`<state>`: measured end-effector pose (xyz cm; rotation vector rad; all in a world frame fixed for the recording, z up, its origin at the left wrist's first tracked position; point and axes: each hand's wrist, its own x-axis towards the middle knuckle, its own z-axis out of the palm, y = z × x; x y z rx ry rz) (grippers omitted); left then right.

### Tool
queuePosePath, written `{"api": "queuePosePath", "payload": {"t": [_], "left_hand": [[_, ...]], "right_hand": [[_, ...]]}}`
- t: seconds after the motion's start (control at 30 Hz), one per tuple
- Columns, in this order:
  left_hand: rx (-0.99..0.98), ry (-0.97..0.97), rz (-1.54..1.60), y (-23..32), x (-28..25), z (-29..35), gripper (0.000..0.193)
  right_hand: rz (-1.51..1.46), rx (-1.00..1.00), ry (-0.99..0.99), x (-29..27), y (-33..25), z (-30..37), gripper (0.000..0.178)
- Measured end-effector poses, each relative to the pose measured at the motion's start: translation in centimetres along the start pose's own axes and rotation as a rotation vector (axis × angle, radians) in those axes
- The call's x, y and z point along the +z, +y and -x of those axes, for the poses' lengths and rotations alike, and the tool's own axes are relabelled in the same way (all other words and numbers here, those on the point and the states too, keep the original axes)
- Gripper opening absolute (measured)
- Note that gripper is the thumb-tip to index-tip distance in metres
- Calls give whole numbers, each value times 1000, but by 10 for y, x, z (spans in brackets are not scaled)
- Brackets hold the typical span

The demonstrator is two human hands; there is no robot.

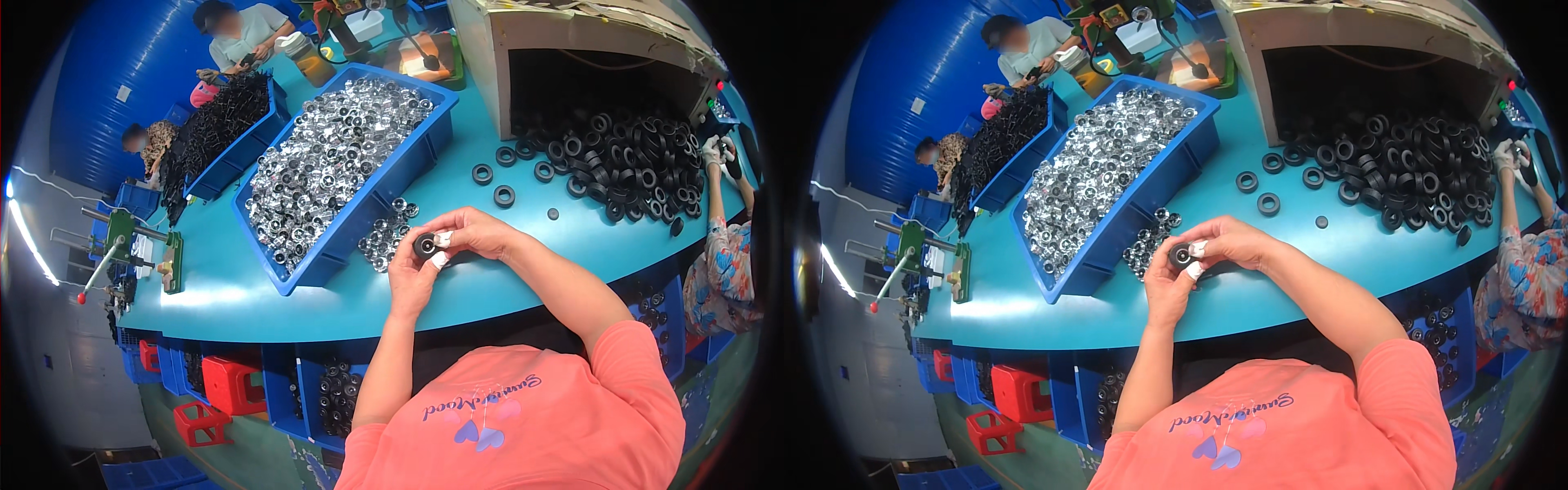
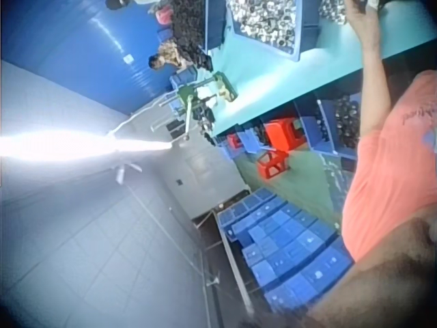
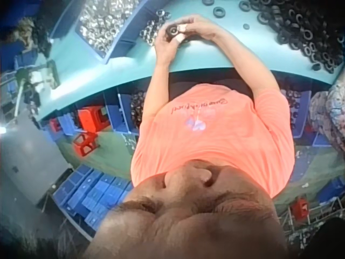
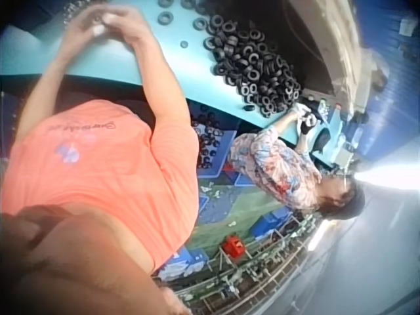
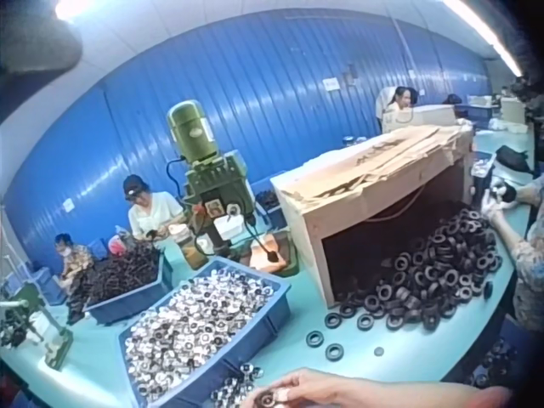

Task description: The person is manually assembling toy wheels by fitting small rubber tires onto plastic wheel hubs.

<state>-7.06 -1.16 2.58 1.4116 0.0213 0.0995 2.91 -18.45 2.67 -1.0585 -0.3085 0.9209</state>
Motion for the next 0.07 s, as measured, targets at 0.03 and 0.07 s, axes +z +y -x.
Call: {"api": "queuePosePath", "payload": {"t": [0.03,0.07], "left_hand": [[-11,-1,2,0,-1,1,60],[-10,1,2,0,-1,2,60]], "right_hand": [[5,5,-3,0,1,-1,41],[6,6,-5,0,2,-1,41]]}}
